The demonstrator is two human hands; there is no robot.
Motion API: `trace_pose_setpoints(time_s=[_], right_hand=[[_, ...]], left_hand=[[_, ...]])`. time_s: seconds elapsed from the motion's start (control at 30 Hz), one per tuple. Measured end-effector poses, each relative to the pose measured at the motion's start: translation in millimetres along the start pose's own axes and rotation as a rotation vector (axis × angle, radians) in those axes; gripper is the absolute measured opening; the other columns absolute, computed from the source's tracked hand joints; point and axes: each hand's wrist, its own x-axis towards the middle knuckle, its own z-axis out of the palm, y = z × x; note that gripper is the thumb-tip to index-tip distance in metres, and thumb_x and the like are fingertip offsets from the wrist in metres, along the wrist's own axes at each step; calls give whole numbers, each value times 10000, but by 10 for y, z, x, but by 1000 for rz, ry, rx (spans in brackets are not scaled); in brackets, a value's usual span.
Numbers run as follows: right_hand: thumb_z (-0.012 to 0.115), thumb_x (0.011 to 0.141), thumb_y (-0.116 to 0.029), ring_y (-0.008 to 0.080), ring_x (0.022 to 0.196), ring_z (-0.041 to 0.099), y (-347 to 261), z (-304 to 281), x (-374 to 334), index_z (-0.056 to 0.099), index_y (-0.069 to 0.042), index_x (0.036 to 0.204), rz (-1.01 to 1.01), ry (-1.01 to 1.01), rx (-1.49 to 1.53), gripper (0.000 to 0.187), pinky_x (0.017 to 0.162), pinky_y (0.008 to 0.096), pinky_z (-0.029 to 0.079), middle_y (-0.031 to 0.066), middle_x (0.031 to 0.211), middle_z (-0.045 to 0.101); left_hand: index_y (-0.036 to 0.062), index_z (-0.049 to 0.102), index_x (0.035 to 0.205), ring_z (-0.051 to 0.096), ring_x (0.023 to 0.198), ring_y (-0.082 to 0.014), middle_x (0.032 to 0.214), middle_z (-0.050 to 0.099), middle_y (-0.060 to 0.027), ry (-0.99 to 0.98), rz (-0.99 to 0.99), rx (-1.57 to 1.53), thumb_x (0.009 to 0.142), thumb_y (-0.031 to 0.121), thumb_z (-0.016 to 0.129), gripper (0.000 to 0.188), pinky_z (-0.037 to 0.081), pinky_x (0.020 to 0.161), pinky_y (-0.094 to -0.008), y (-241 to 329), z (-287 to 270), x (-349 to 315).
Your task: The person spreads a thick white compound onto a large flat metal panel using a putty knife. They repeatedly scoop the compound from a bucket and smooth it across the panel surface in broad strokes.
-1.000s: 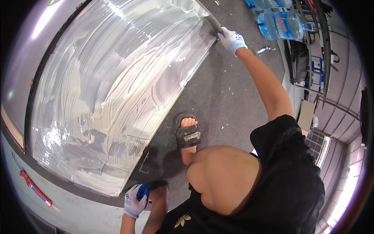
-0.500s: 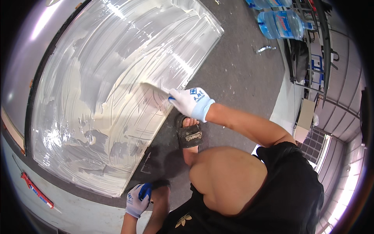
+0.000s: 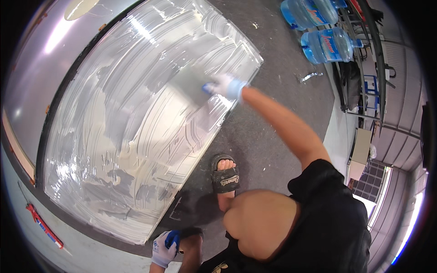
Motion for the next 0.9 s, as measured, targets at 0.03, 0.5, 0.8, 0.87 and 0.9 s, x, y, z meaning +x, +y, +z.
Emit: trace_pose_setpoints(time_s=[0.03, 0.5, 0.8, 0.87, 0.9], right_hand=[[564, 1055, -349, 309, 1185, 680, 200, -265, 43, 554, -22, 1468, 64, 58, -61, 527, 1070, 426, 524, 195, 1316, 689], [495, 1031, -285, 463, 930, 698, -1383, 859, -64, 540, -70, 1144, -61, 194, -433, 248, 810, 566, 537, 265, 1027, 720], [518, 1041, -313, 474, 801, 686, -2575, 1686, -908, 547, -73, 1143, -512, -306, -104, 262, 731, 572, 528, 246, 861, 709], [509, 1032, -315, 440, 919, 708, -2581, 1756, -756, 588, -41, 1190, -477, -419, -114, 326, 830, 541, 546, 248, 977, 728], [516, 1027, -327, 432, 952, 705, -2511, 1747, -603, 601, -44, 1189, -450, -337, -98, 337, 852, 533, 544, 249, 1005, 726]], left_hand=[[-27, 719, 1116, 707, 954, -426, 1031, 726, -234, 8, -3, -2, 830, 162, 676, 346, 567, 851, -444, 22, 1, 6], [9, 704, 1148, 676, 971, -420, 1069, 703, -210, -27, 21, 15, 888, 170, 676, 307, 548, 846, -440, 117, -86, 72], [6, 691, 1156, 672, 940, -412, 1027, 695, -201, 1, 78, -57, 887, 179, 665, 321, 552, 813, -436, -4, 30, -68], [8, 694, 1166, 676, 942, -405, 1029, 699, -199, -24, 44, -88, 893, 179, 664, 324, 553, 816, -430, -33, 38, -85], [8, 696, 1171, 678, 942, -402, 1030, 701, -198, -43, 10, -98, 896, 179, 663, 326, 554, 818, -427, -45, 39, -89]])
